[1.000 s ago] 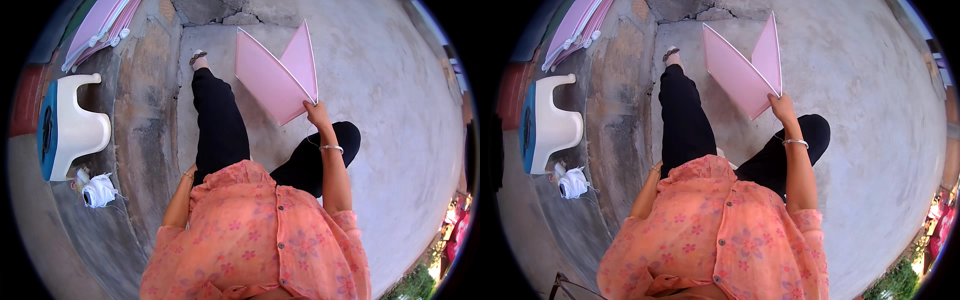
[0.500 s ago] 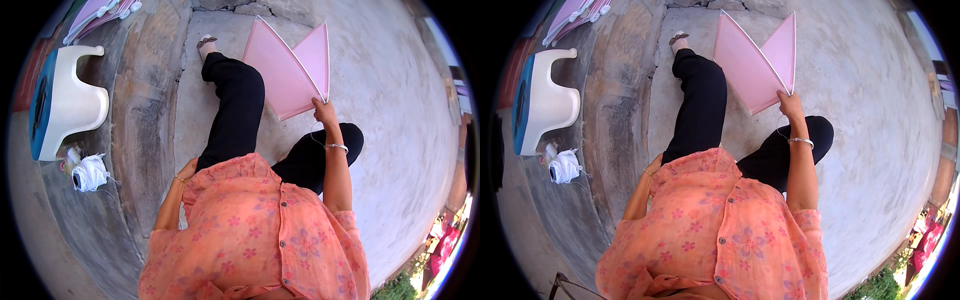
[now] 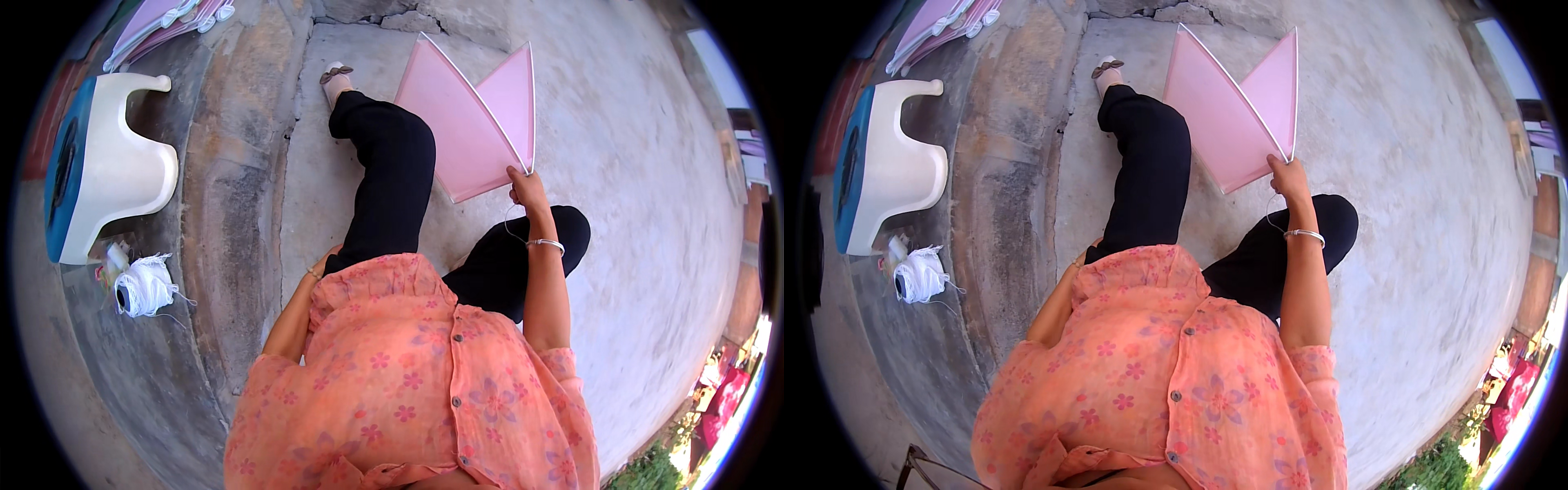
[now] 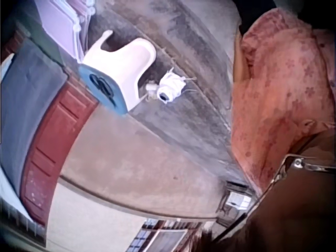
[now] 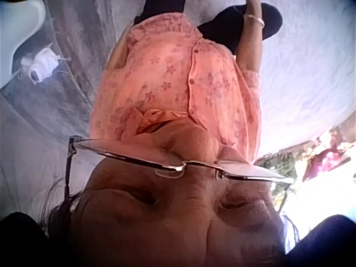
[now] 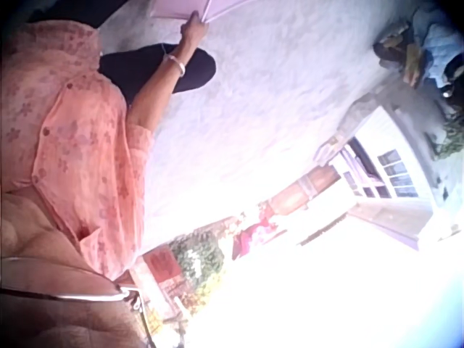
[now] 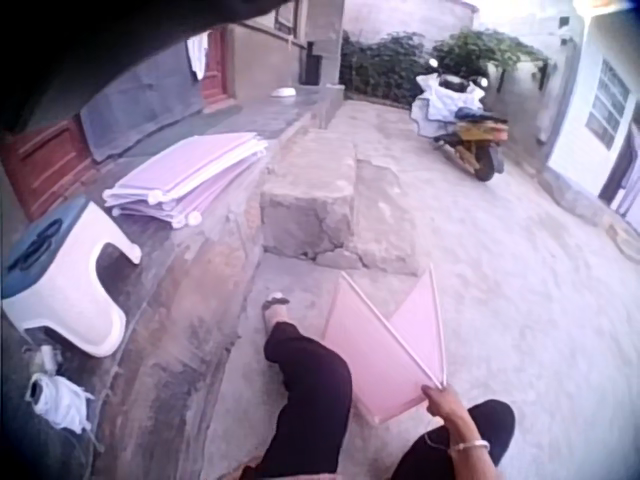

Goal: The person sits on the ground and threads a string through the loops of a pink foldable basket to assemble it, pulling the cord through the edges by hand.

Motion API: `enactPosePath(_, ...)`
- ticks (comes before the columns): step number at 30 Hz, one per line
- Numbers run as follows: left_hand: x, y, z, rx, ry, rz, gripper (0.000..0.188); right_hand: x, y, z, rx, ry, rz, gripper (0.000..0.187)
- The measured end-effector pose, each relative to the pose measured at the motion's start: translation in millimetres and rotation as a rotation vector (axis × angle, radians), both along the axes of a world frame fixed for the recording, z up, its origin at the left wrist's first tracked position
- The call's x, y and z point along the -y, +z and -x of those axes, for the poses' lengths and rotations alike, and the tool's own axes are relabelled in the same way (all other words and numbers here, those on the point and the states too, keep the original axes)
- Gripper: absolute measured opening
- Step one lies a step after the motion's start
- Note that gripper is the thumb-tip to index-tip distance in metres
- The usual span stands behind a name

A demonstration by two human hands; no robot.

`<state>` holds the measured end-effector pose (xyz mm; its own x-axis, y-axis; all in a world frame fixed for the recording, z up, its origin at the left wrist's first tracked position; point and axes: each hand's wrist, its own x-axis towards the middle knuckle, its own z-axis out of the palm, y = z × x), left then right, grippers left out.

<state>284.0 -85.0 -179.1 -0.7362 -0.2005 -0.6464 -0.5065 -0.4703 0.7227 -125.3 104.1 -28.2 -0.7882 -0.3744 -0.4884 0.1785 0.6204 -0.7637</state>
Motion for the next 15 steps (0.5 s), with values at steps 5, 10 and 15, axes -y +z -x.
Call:
enactPosePath(5,-6.5,62.4,-46.8,0.020,0.089,-0.149,0.029,-11.4,-9.5,11.3,0.034,-0.007,-0.039,0.030)
enactPosePath(10,-5.0,11.3,-73.7,-0.140,0.250,-0.189,0.022,-3.7,1.6,4.0,0.000,-0.014,-0.011,0.031)
enactPosePath(15,13.2,-22.6,-20.6,-0.001,0.186,0.165,0.021,6.0,-8.3,7.6,0.038,0.021,-0.038,0.030)
